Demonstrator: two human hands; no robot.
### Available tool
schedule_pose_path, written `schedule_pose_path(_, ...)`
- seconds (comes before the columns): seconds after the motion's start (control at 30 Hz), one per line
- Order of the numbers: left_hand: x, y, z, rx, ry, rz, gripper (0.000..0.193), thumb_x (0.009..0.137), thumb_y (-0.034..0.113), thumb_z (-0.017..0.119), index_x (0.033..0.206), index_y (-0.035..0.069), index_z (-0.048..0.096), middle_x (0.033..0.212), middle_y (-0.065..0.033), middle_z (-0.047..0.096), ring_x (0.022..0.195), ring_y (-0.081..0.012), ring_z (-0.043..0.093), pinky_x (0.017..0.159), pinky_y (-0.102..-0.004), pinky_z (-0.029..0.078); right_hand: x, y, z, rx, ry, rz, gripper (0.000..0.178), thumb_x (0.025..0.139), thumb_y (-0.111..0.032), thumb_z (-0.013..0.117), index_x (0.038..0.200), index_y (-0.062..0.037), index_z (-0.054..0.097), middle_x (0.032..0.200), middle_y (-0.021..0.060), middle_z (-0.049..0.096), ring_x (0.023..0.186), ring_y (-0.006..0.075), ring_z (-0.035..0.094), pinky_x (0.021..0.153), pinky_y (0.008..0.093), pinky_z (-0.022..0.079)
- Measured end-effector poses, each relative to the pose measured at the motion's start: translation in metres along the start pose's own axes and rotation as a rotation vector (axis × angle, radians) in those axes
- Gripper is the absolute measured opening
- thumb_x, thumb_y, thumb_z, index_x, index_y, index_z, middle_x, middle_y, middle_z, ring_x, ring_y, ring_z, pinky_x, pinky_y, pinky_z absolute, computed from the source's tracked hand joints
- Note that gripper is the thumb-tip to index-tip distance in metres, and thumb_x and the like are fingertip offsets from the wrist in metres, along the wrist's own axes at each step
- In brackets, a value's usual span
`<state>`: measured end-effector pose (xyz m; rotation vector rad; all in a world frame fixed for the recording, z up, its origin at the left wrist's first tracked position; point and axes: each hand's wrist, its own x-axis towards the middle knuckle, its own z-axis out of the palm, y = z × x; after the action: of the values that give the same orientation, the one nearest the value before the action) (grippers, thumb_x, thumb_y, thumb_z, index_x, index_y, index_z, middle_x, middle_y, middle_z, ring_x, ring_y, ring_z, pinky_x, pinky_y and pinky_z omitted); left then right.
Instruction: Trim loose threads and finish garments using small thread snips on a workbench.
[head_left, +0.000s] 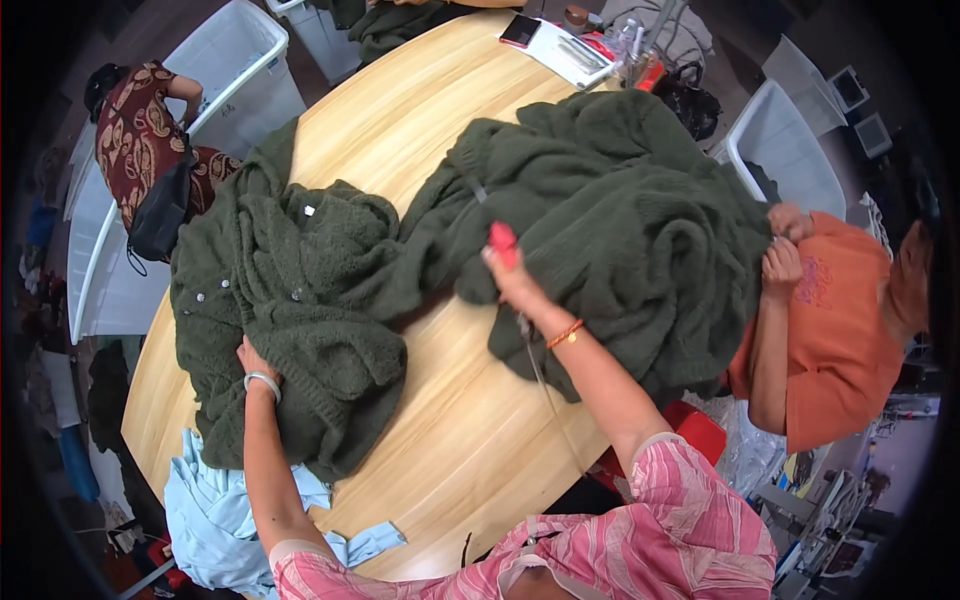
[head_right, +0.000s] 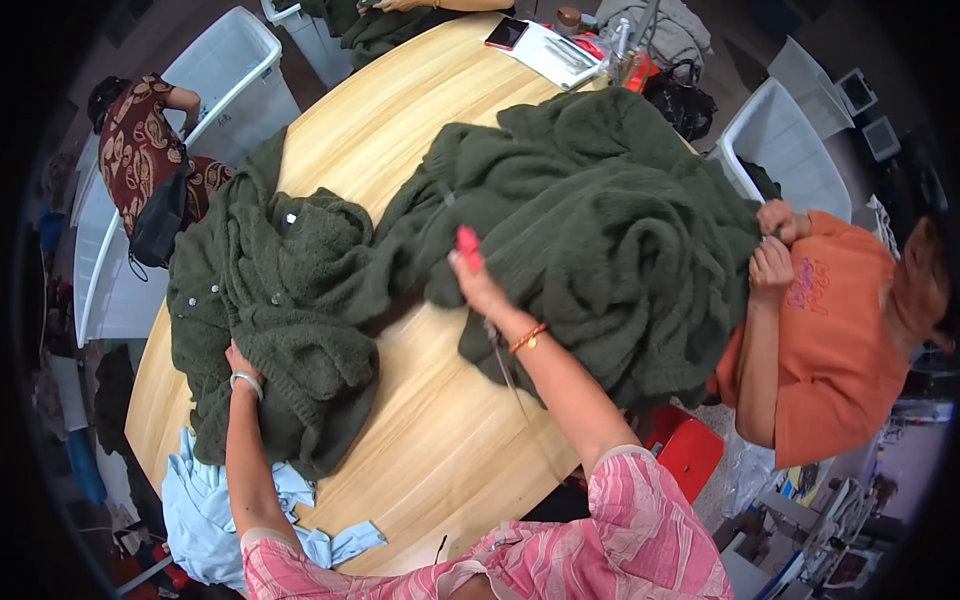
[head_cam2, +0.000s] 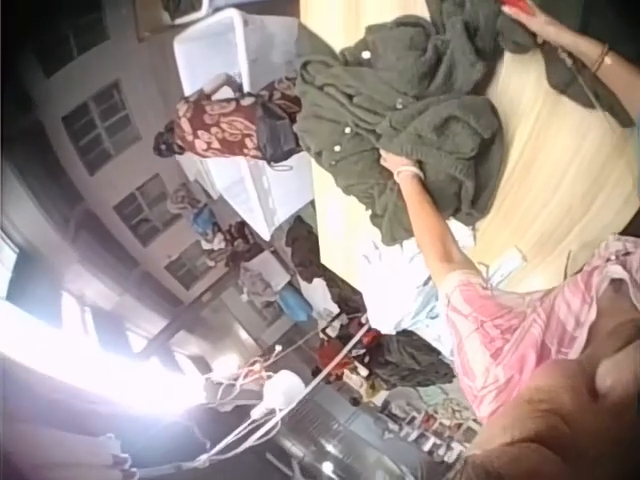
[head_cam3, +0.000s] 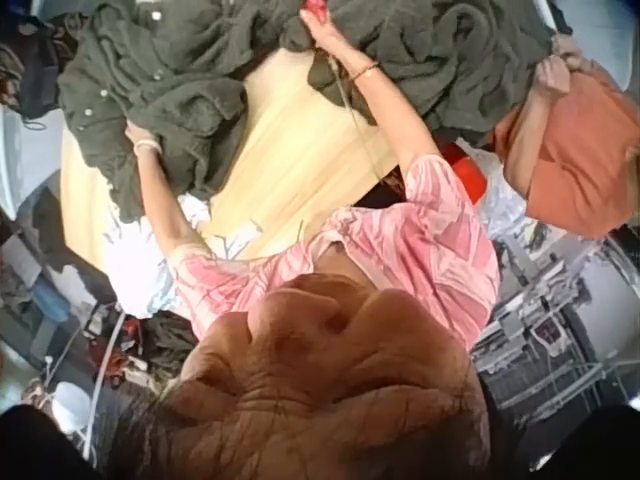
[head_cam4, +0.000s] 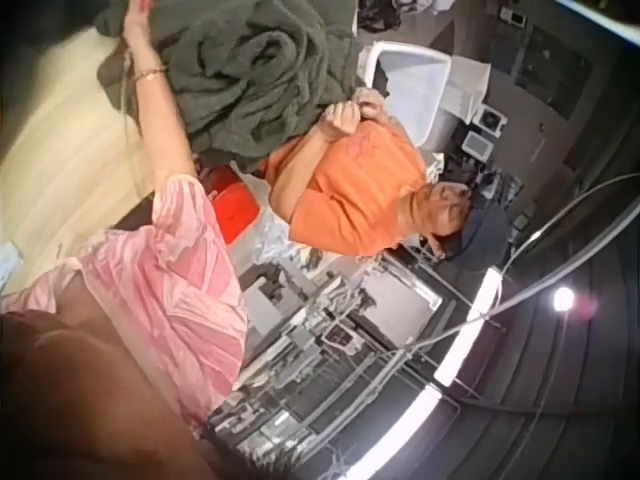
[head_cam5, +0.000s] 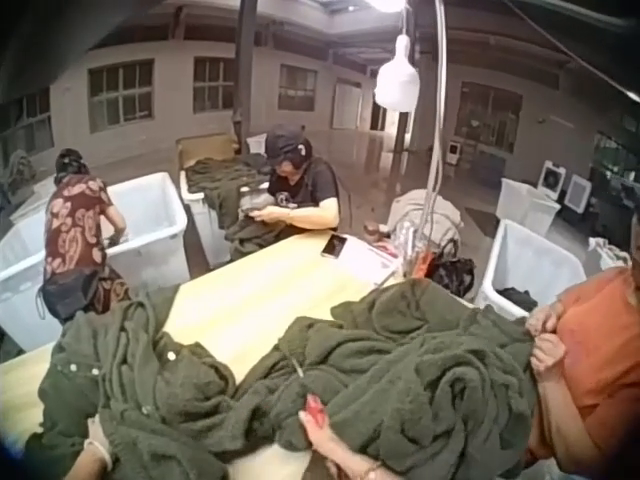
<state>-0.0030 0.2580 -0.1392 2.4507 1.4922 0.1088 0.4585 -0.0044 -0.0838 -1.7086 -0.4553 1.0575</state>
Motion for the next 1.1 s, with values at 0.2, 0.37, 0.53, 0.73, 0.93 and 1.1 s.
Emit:
schedule_pose_path(0.2,0.013,0.006,0.0,-0.158,0.119,-0.128,0.053,0.083,0.039,0.059,0.127,0.01,0.052,0.127,-0.0118,0.052,0.119,-0.0323,0.043,0.101,-0.0427,0.03,0.083,-0.051,-0.023,-0.159,0.282,-0.126,0.066,0.091,-0.04,0.058,0.141,-0.0051,0.032,0.117,0.0202,0.059,0.088,0.032,0.063,0.064,0.0373,0.054)
schedule_pose_path(0.37,0.023,0.059,-0.036,0.121,-0.013,-0.023,0.058,0.083,0.041,0.058,0.131,0.009,0.05,0.134,-0.0129,0.048,0.123,-0.0339,0.04,0.104,-0.0429,0.027,0.059,-0.103,0.015,-0.363,-0.086,-0.464,0.043,0.089,-0.027,0.063,0.123,-0.0029,0.054,0.089,0.0187,0.065,0.081,0.0255,0.065,0.072,0.0344,0.051)
schedule_pose_path(0.53,0.023,0.072,-0.019,-0.17,-0.035,-0.098,0.055,0.084,0.035,0.059,0.13,0.008,0.051,0.135,-0.0127,0.048,0.123,-0.0333,0.04,0.103,-0.042,0.029,0.156,-0.08,0.035,-0.13,-0.334,0.021,0.045,0.09,-0.029,0.061,0.125,-0.0033,0.05,0.07,0.007,0.059,0.053,0.014,0.058,0.045,0.0292,0.049)
schedule_pose_path(0.73,0.045,0.047,0.037,-0.439,0.065,-0.14,0.046,0.083,0.027,0.062,0.123,0.006,0.054,0.125,-0.0143,0.052,0.117,-0.0353,0.041,0.1,-0.0402,0.034,0.248,-0.04,-0.004,-0.305,0.343,-0.269,0.068,0.092,-0.026,0.059,0.149,-0.0205,0.023,0.073,0.0064,0.059,0.048,0.012,0.053,0.038,0.0277,0.045)
schedule_pose_path(0.93,-0.027,0.185,-0.019,-0.047,-0.016,0.217,0.049,0.077,0.039,0.062,0.114,0.006,0.062,0.125,-0.0136,0.056,0.119,-0.0344,0.041,0.102,-0.0456,0.027,0.089,-0.112,0.042,-0.311,-0.278,-0.151,0.055,0.089,-0.03,0.06,0.138,-0.0098,0.044,0.102,0.0129,0.064,0.067,0.0185,0.061,0.057,0.0313,0.052)
schedule_pose_path(1.1,-0.09,0.221,-0.019,0.071,-0.058,0.435,0.039,0.078,0.037,0.057,0.108,0.014,0.066,0.118,-0.0069,0.062,0.118,-0.0326,0.042,0.099,-0.0489,0.027,0.003,-0.068,0.022,-0.478,-0.414,-0.168,0.052,0.09,-0.026,0.06,0.136,-0.0072,0.045,0.097,0.0125,0.063,0.06,0.0152,0.058,0.052,0.0294,0.051)
